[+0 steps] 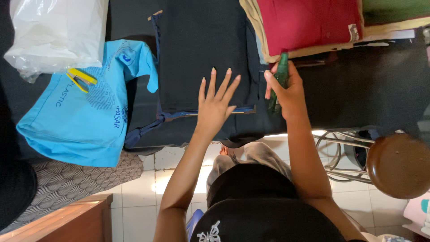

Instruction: The person folds a stack of assorted clothing items on a table. They handle shirts and pants one by one, smoothing and folding them into neat piles.

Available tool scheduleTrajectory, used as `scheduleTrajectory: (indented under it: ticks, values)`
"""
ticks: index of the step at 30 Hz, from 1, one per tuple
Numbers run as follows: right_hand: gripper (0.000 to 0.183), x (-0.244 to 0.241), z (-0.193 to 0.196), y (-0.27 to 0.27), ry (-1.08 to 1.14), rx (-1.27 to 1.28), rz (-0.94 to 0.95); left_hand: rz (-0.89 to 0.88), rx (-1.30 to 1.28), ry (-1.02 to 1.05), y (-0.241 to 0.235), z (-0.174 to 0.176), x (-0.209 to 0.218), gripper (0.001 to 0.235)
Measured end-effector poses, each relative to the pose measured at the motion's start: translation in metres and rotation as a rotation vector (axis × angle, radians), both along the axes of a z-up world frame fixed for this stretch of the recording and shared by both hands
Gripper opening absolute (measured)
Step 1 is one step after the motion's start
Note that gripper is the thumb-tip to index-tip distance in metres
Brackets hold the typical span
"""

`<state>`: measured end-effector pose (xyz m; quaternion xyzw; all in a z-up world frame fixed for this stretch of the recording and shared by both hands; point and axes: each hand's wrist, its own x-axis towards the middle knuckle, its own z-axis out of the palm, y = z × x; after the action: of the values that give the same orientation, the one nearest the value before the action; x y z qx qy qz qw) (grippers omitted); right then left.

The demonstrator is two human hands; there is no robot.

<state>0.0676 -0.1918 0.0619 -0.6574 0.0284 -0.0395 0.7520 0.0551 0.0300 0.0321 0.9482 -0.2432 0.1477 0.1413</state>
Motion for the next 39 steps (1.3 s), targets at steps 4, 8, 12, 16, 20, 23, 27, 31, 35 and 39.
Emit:
scheduleTrajectory:
  ticks: [4, 8, 12, 16, 20, 23, 27, 31, 35, 39]
  values:
    - [0.034, -0.007, -0.01, -0.001, 0.059, 0.105, 0.032, 0.069, -0.457, 0.137, 0.008, -0.002, 0.006, 0.062]
    - [0.038, -0.006, -0.012, 0.003, 0.065, 0.059, 0.027, 0.257, -0.908, 0.199, 0.009, 0.005, 0.013, 0.045]
    - [0.047, 0.006, -0.007, 0.028, 0.14, -0.127, -0.113, 0.278, -1.318, 0.249, 0.013, 0.026, 0.026, 0.048]
    - [0.053, 0.029, -0.005, 0.063, 0.197, -0.402, -0.242, 0.277, -1.45, 0.128, 0.019, 0.049, 0.037, 0.051]
    - [0.059, 0.054, -0.012, 0.083, -0.01, -0.655, -0.381, 0.251, -1.632, 0.118, 0.025, 0.061, 0.04, 0.051]
    - [0.06, 0.063, -0.02, 0.085, 0.024, -0.648, -0.405, 0.229, -1.689, 0.119, 0.028, 0.063, 0.041, 0.051]
    - [0.059, 0.071, -0.026, 0.083, 0.009, -0.682, -0.428, 0.238, -1.698, 0.12, 0.03, 0.061, 0.041, 0.051]
    - [0.06, 0.073, -0.028, 0.084, 0.047, -0.695, -0.391, 0.252, -1.684, 0.142, 0.029, 0.056, 0.038, 0.053]
    - [0.053, 0.063, -0.029, 0.081, 0.032, -0.789, -0.363, 0.26, -1.645, 0.133, 0.027, 0.044, 0.038, 0.056]
    - [0.056, 0.041, -0.025, 0.063, 0.153, -0.59, -0.267, 0.503, -1.199, 0.217, 0.017, 0.025, 0.028, 0.061]
